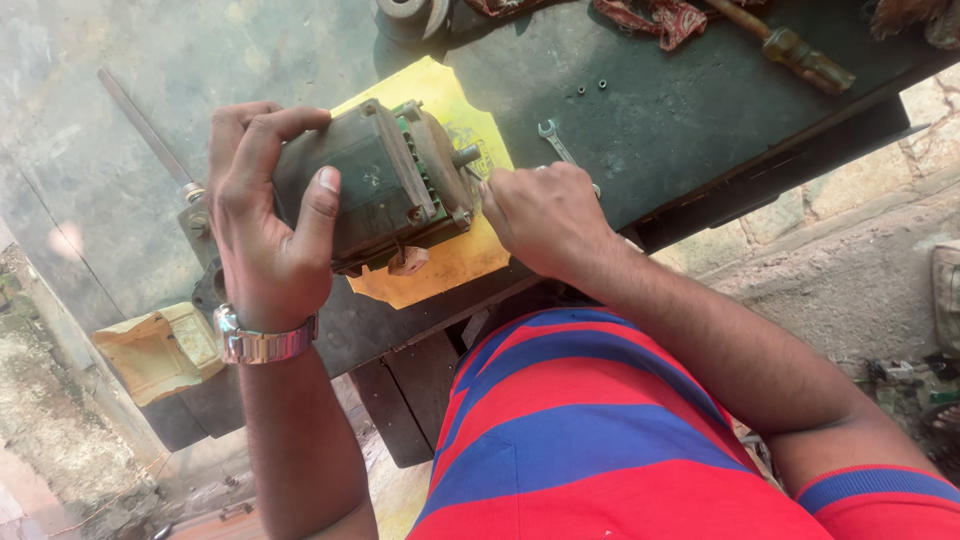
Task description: The person uses a wrench to loosen and tighten bolts on a small electric motor placed on a workbench. They repeatedly adjust the same fasteners while holding the motor steady with the other hand.
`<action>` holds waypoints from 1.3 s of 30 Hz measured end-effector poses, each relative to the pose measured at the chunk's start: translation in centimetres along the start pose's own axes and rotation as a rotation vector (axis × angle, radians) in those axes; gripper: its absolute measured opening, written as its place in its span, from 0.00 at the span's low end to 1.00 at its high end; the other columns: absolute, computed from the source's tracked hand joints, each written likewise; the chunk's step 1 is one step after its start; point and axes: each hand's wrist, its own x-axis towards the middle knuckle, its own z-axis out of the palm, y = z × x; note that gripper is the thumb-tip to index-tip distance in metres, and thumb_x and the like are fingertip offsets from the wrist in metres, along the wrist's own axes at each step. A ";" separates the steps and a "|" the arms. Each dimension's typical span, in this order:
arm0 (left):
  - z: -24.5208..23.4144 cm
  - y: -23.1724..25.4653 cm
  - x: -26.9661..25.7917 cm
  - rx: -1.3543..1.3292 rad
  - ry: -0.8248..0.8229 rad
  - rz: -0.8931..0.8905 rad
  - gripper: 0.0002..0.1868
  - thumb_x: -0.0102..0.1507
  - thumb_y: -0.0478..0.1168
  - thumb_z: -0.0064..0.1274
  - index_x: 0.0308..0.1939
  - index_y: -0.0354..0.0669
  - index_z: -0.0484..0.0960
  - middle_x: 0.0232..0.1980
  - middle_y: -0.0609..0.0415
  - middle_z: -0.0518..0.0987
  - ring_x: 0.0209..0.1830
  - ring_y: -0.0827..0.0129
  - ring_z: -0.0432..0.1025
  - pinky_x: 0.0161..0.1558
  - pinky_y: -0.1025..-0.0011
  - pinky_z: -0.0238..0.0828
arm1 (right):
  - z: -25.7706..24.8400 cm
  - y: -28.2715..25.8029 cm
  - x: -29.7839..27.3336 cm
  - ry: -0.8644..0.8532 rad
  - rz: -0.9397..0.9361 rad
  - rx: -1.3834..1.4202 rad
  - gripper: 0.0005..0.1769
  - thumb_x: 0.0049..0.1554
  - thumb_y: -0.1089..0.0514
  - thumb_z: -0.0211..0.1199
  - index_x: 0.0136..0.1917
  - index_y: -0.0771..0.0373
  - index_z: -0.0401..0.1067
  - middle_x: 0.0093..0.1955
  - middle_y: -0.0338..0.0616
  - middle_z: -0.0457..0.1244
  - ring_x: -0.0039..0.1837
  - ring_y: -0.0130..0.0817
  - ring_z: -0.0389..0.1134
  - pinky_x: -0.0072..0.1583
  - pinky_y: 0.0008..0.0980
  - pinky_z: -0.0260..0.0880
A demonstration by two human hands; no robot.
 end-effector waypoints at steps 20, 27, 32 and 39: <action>0.0 0.0 -0.2 0.016 -0.008 -0.011 0.18 0.65 0.43 0.51 0.58 0.40 0.79 0.57 0.45 0.70 0.61 0.55 0.68 0.66 0.59 0.67 | -2.4 1.2 0.1 -0.260 0.178 0.101 0.26 0.64 0.46 0.50 0.31 0.62 0.71 0.28 0.52 0.64 0.34 0.53 0.67 0.45 0.54 0.69; 0.0 -0.7 -0.4 0.028 -0.005 0.028 0.17 0.66 0.44 0.52 0.56 0.39 0.79 0.55 0.45 0.70 0.59 0.55 0.68 0.65 0.60 0.66 | -5.0 0.7 4.9 -0.444 0.140 0.046 0.24 0.61 0.49 0.48 0.33 0.67 0.72 0.32 0.57 0.67 0.38 0.54 0.70 0.49 0.53 0.71; 0.0 -1.3 -0.7 0.034 -0.013 0.035 0.17 0.68 0.44 0.53 0.57 0.38 0.79 0.55 0.45 0.70 0.59 0.56 0.68 0.65 0.61 0.67 | -4.4 -0.1 5.6 -0.412 0.066 -0.057 0.23 0.60 0.51 0.49 0.34 0.67 0.74 0.37 0.57 0.68 0.42 0.58 0.70 0.49 0.55 0.70; 0.0 -2.0 -1.0 0.038 -0.017 0.043 0.18 0.68 0.44 0.52 0.58 0.38 0.79 0.56 0.45 0.70 0.61 0.57 0.68 0.63 0.62 0.66 | -3.0 -1.6 1.3 -0.429 0.085 -0.128 0.24 0.64 0.49 0.48 0.36 0.63 0.76 0.37 0.56 0.69 0.42 0.56 0.71 0.48 0.53 0.72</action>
